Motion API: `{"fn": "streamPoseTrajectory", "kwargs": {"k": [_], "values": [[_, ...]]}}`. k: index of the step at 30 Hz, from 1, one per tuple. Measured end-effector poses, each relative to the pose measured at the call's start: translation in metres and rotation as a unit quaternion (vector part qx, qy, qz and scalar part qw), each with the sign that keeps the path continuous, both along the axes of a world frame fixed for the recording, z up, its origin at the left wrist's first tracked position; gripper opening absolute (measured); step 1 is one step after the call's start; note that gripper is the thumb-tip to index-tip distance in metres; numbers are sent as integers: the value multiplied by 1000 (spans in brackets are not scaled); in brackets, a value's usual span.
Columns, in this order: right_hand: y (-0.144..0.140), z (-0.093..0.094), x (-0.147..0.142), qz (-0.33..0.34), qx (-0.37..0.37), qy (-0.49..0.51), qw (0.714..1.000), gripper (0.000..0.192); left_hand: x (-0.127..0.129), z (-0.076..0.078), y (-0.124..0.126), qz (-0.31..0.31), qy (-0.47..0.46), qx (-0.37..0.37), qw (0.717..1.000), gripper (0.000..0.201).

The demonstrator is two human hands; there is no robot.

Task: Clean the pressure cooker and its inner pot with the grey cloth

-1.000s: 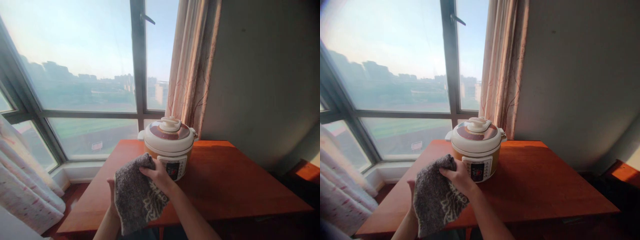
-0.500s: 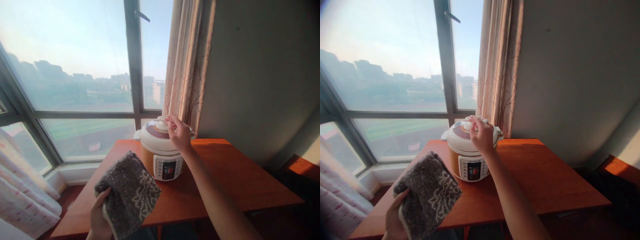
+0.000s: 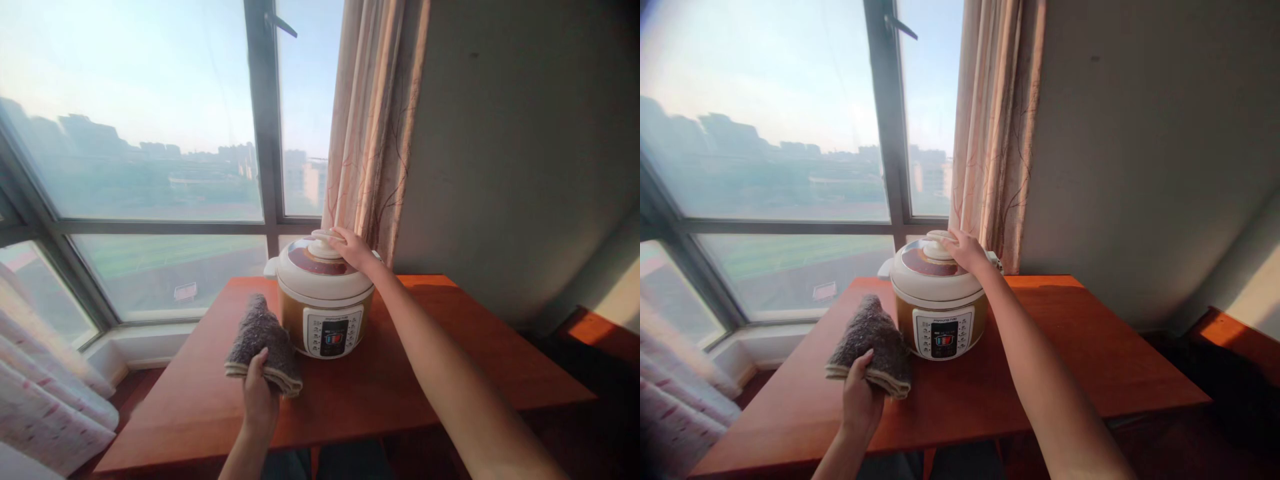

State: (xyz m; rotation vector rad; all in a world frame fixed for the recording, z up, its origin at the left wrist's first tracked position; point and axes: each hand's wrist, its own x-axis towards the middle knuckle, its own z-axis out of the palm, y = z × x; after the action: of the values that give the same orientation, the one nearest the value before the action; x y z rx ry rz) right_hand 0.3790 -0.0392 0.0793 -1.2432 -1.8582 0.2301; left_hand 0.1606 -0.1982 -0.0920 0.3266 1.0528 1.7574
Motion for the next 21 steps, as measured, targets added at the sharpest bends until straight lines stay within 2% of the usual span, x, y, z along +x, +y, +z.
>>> {"fn": "streamPoseTrajectory", "kwargs": {"k": [5,9,11,14,18,21], "values": [[-1,1,1,1,-3,2,1000,46,67,-3,1,62,119,27,991,33],[2,-2,0,14,4,36,999,41,93,-17,-20,44,128,9,991,45],[5,-4,1,26,5,87,996,38,94,-24,-29,25,118,13,993,50],[12,-5,7,12,10,156,988,37,86,-29,-32,28,123,40,991,46],[17,-12,31,-77,16,190,979,39,72,-28,-20,41,151,70,985,33],[17,-25,55,-147,5,191,971,34,61,-19,-1,43,188,79,978,24]]}}
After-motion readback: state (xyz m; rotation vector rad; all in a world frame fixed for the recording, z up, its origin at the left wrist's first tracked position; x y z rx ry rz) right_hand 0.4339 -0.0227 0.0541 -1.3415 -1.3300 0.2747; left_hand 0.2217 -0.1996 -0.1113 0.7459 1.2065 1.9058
